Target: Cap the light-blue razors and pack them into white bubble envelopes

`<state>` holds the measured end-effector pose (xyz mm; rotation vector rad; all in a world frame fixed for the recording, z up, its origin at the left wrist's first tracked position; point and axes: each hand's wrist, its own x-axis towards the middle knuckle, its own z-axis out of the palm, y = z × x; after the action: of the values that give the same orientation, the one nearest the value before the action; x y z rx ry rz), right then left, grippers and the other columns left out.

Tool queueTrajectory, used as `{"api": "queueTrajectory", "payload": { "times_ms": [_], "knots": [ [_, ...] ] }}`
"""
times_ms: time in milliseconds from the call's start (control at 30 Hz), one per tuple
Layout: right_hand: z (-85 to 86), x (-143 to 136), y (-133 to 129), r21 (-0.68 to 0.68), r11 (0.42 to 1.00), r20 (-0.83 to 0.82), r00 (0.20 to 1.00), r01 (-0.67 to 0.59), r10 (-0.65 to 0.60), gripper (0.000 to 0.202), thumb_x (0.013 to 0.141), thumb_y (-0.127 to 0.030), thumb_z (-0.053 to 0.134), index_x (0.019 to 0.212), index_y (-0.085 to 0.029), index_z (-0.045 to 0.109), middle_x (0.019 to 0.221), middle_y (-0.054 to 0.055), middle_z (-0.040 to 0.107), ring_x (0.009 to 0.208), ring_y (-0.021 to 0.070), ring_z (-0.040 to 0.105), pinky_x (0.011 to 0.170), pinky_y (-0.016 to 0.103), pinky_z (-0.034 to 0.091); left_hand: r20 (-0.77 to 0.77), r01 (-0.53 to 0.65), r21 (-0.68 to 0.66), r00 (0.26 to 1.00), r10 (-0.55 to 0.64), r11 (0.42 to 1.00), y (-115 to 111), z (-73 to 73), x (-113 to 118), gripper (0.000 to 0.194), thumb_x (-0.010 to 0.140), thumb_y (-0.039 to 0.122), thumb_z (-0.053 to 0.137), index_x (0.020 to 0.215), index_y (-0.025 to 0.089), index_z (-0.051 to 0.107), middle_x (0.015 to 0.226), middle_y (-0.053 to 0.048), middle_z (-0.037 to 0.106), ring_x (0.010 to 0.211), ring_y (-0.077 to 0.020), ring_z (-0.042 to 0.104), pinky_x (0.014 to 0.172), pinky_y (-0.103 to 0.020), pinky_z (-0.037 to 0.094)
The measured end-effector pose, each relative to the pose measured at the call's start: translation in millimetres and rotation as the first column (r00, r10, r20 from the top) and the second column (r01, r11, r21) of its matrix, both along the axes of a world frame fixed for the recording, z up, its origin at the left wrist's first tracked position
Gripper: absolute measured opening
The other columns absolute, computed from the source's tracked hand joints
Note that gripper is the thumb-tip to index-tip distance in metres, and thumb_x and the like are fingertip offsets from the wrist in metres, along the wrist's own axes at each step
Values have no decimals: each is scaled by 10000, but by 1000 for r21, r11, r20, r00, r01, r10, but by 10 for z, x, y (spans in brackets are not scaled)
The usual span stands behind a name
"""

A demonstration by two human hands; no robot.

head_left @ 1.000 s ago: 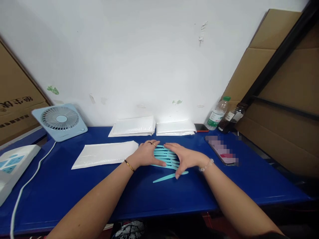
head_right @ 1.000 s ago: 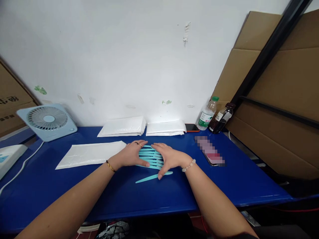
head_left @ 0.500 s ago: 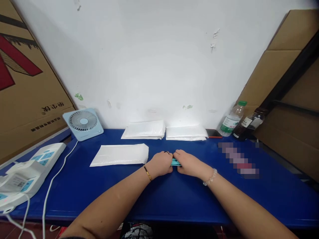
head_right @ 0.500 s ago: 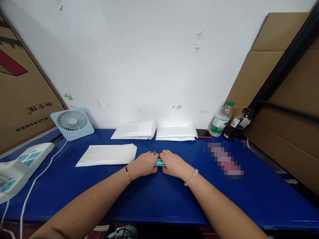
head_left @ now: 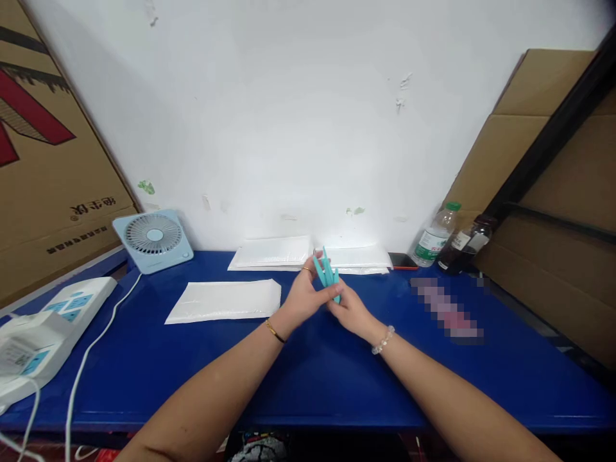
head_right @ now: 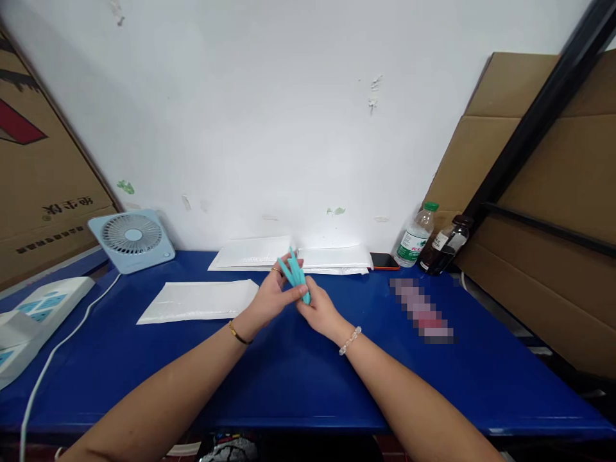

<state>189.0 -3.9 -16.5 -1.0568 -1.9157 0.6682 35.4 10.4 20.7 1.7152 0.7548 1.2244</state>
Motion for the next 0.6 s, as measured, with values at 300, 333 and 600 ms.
{"api": "queueTrajectory", "payload": {
  "times_ms": [300,333,600],
  "knots": [
    [-141,-129,-17,-214,957,-191,969,-197,156,262,696,-98,545,948,-169,544,794,13,630,738,161,596,711,306,497,-342,7,15,940,-2,1000,-118,-105,172,313,891,426,415,993,185,585,989,-75,621,910,-210,615,853,-378,491],
    [-124,-108,-10,-229,950,-184,968,-212,171,209,720,-112,530,920,-169,548,745,2,620,703,154,593,688,297,495,-390,29,16,921,-20,999,-88,-83,117,335,881,448,428,1047,194,570,1045,-78,610,925,-214,616,854,-383,492],
    [69,335,86,-66,997,312,950,41,-19,100,872,-303,477,900,-213,508,713,-10,584,610,151,547,589,258,398,-994,-48,7,106,12,999,325,201,-1057,1321,284,443,855,1435,309,221,1506,-146,224,1374,-438,98,1041,-640,139]
  ]
}}
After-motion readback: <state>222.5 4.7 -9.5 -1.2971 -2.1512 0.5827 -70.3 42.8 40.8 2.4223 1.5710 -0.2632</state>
